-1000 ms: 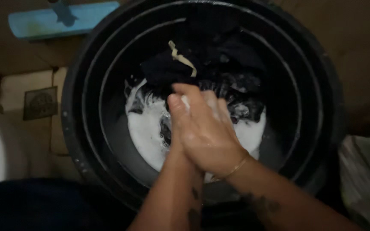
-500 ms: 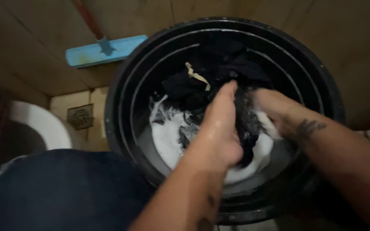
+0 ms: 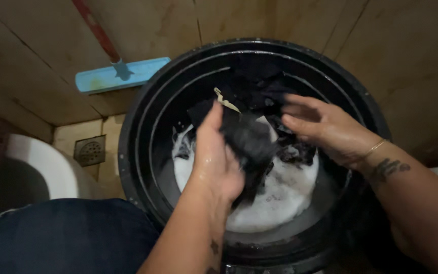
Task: The person hand-washes dark-colored clothes in a black bucket filled with soapy water. They repeatedly submerge, agitate, and wring the garments to clean them.
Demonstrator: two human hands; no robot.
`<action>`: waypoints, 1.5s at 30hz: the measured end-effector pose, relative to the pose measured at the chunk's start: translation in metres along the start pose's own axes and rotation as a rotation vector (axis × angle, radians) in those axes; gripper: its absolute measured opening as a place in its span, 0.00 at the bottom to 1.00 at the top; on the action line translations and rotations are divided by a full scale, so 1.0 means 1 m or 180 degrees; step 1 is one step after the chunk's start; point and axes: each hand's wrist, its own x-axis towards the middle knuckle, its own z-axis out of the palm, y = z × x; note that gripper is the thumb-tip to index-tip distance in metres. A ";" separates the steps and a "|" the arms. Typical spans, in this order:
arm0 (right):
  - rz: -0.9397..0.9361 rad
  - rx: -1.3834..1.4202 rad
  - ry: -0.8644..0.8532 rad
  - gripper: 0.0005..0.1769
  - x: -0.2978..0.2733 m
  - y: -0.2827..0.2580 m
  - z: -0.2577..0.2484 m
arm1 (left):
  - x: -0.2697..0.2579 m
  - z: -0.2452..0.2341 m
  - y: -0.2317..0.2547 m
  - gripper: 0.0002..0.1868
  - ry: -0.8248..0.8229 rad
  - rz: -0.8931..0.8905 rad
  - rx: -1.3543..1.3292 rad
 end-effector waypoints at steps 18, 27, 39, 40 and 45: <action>-0.3010 -0.1822 0.0596 0.19 -0.049 -0.062 0.100 | 0.067 -0.012 -0.060 0.21 0.0259 -0.0054 -0.0278; -0.1790 -0.1210 0.1681 0.10 -0.013 0.018 0.091 | 0.069 -0.007 -0.059 0.18 0.0940 0.0034 -0.0189; -0.0362 0.0644 -0.0852 0.20 0.007 -0.004 0.008 | 0.016 0.023 0.011 0.31 -0.0913 0.1025 0.0384; -0.0208 0.0482 -0.0576 0.15 0.000 -0.005 0.008 | 0.014 0.022 0.011 0.29 -0.0753 0.1394 0.0322; 0.0156 -0.1130 0.0658 0.12 -0.020 -0.046 0.009 | 0.016 0.017 0.025 0.31 -0.0519 0.0608 0.0215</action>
